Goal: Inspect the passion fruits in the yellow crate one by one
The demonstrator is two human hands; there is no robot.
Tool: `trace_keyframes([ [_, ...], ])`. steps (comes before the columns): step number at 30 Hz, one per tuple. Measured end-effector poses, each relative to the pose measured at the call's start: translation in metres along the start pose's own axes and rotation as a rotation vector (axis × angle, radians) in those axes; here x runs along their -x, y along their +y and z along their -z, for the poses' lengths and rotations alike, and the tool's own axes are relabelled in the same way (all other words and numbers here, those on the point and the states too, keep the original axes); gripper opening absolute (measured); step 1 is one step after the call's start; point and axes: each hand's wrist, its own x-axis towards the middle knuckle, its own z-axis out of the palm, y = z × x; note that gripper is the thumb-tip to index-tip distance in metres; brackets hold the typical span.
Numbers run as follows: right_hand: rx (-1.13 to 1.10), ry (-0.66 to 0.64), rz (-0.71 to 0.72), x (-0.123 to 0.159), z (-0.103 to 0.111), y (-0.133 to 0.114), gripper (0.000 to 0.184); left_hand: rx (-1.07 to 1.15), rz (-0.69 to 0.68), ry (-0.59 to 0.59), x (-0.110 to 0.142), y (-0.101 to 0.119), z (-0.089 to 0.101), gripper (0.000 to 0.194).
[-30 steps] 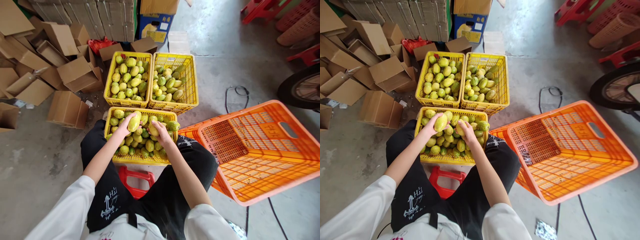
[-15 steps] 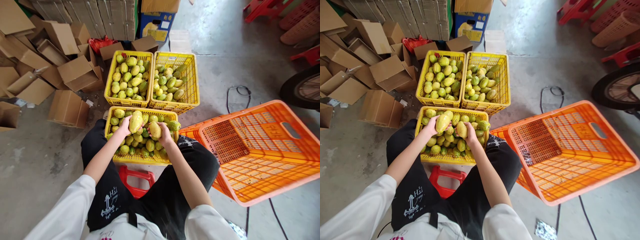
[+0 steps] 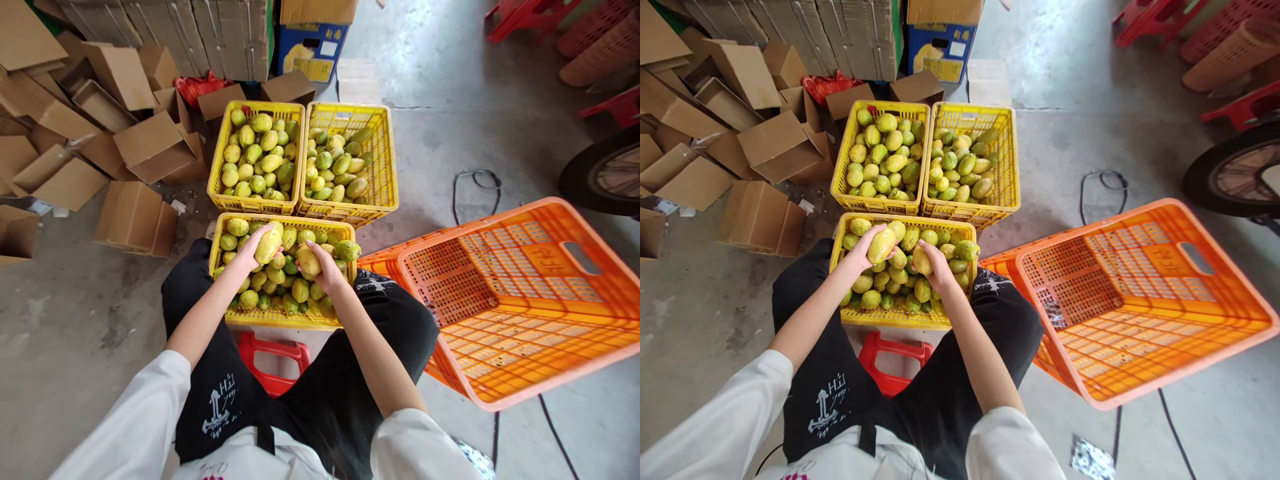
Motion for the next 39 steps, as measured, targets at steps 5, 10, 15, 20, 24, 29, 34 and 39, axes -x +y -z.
trace_keyframes([
  [5, -0.025, -0.003, -0.002, -0.003, 0.001, 0.003, 0.018, 0.036, -0.048, 0.05, 0.0, -0.003, -0.001, 0.016],
  [10, -0.134, 0.057, -0.046, -0.003, 0.001, -0.001, 0.013, 0.136, -0.006, 0.053, 0.003, -0.001, -0.003, 0.018],
  [15, -0.116, 0.085, -0.094, -0.004, 0.001, -0.003, 0.017, 0.192, 0.069, 0.004, 0.005, 0.0, -0.004, 0.033],
  [20, -0.15, -0.012, -0.142, -0.008, 0.003, 0.0, 0.017, 0.174, 0.102, 0.013, 0.01, -0.002, -0.012, 0.037],
  [24, -0.154, 0.009, -0.146, -0.009, 0.003, 0.001, 0.019, 0.156, 0.106, 0.015, 0.014, -0.001, -0.017, 0.04],
  [29, -0.166, 0.079, -0.133, -0.006, -0.001, -0.002, 0.016, 0.193, 0.108, 0.064, 0.013, 0.0, -0.014, 0.034],
  [34, -0.165, 0.071, -0.097, -0.002, -0.002, -0.004, 0.014, 0.129, 0.037, 0.135, 0.003, -0.002, -0.006, 0.03],
  [39, -0.145, 0.016, -0.079, 0.003, -0.005, -0.006, 0.011, 0.1, 0.024, 0.099, 0.002, -0.004, -0.004, 0.031],
])
